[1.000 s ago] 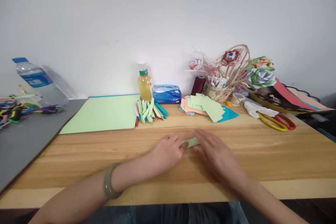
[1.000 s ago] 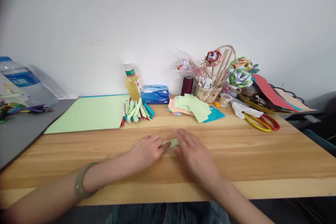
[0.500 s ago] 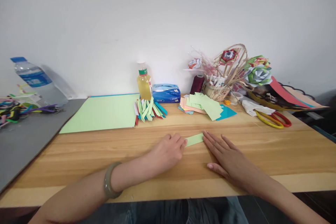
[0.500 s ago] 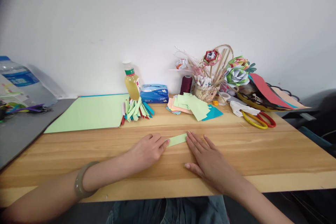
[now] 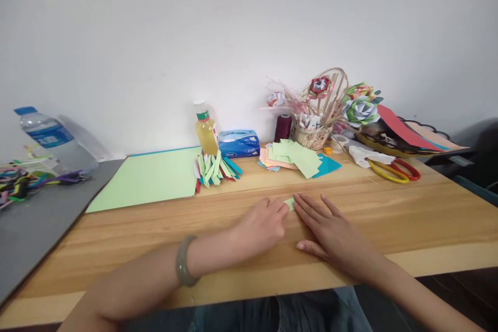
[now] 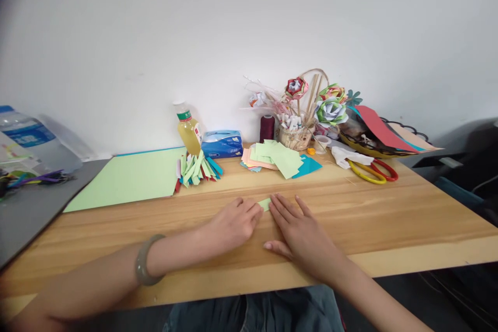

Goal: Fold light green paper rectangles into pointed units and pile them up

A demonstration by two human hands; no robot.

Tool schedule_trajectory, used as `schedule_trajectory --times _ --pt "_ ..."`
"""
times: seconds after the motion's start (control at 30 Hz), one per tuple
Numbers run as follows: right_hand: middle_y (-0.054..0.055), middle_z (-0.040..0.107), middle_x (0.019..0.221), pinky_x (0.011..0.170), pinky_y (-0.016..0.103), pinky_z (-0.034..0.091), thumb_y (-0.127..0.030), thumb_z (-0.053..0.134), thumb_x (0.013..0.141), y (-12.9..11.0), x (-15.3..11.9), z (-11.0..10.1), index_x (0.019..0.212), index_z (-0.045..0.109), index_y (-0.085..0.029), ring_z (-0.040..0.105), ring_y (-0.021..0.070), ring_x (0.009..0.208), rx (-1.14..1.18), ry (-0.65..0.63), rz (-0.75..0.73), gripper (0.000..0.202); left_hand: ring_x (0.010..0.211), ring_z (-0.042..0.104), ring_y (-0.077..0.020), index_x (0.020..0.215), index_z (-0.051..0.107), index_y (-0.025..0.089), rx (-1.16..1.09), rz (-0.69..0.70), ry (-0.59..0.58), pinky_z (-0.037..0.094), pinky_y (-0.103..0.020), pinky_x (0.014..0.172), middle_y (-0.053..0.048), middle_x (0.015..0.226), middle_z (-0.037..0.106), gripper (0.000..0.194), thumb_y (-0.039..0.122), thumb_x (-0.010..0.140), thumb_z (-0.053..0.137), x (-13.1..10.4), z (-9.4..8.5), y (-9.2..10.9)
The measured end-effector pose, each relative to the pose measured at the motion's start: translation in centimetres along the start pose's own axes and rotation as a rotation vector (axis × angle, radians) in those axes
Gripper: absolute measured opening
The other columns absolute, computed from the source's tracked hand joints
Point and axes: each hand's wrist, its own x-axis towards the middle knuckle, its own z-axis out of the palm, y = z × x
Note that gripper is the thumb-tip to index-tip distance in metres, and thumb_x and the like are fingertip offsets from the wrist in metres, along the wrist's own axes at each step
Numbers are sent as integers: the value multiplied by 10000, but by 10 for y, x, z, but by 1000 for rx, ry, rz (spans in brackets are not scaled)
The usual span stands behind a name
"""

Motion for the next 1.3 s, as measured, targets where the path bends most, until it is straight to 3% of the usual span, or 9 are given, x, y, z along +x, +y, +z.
schedule_trajectory --times 0.13,0.27,0.4,0.57,0.87,1.13,1.3 --pt "186 458 1346 990 541 333 -554 410 864 1 -2 1 1313 443 -86 412 295 1252 -7 17 6 649 904 506 -217 934 600 91 -18 -25 -48 387 -315 699 -95 959 572 189 85 877 420 -30 2 -3" --pt "202 488 1316 1001 536 317 -585 375 865 -6 -1 2 1289 470 -68 427 298 1239 -44 63 30 676 926 517 -215 1119 525 57 -18 -48 -43 395 -320 747 -116 1010 575 253 102 894 417 -50 3 -4" --pt "236 531 1257 1003 495 326 -655 333 838 -34 11 4 1223 535 -29 455 307 1210 -54 110 81 763 931 523 -219 1074 547 61 -30 -62 -42 402 -326 770 -113 1006 576 220 105 892 431 -52 6 -2" --pt "212 548 1249 1018 451 330 -704 369 788 -61 24 6 1236 536 -56 476 288 1188 61 114 -61 805 964 518 -215 1108 527 68 -60 -92 -40 411 -324 791 -117 1027 574 237 134 895 447 -51 8 -2" --pt "169 558 1254 1033 473 282 -493 325 920 -20 -2 1 1222 537 -88 518 256 1159 -66 146 38 548 939 533 -195 1180 483 80 -135 -128 -1 451 -311 805 -94 1004 580 280 124 908 433 -56 10 -8" --pt "137 585 1231 1027 503 282 -408 318 939 -13 -3 -1 1205 550 -128 535 252 1136 -62 124 90 450 1039 518 -158 1156 536 192 -403 -242 38 446 -310 888 -62 1118 580 266 215 952 366 -71 9 -16" --pt "133 622 1134 915 437 431 -366 361 925 -10 -2 -6 1134 586 -131 574 252 1036 -17 86 156 387 842 586 -123 878 671 190 -536 -325 136 481 -242 764 -21 897 649 289 61 859 413 -65 16 -26"
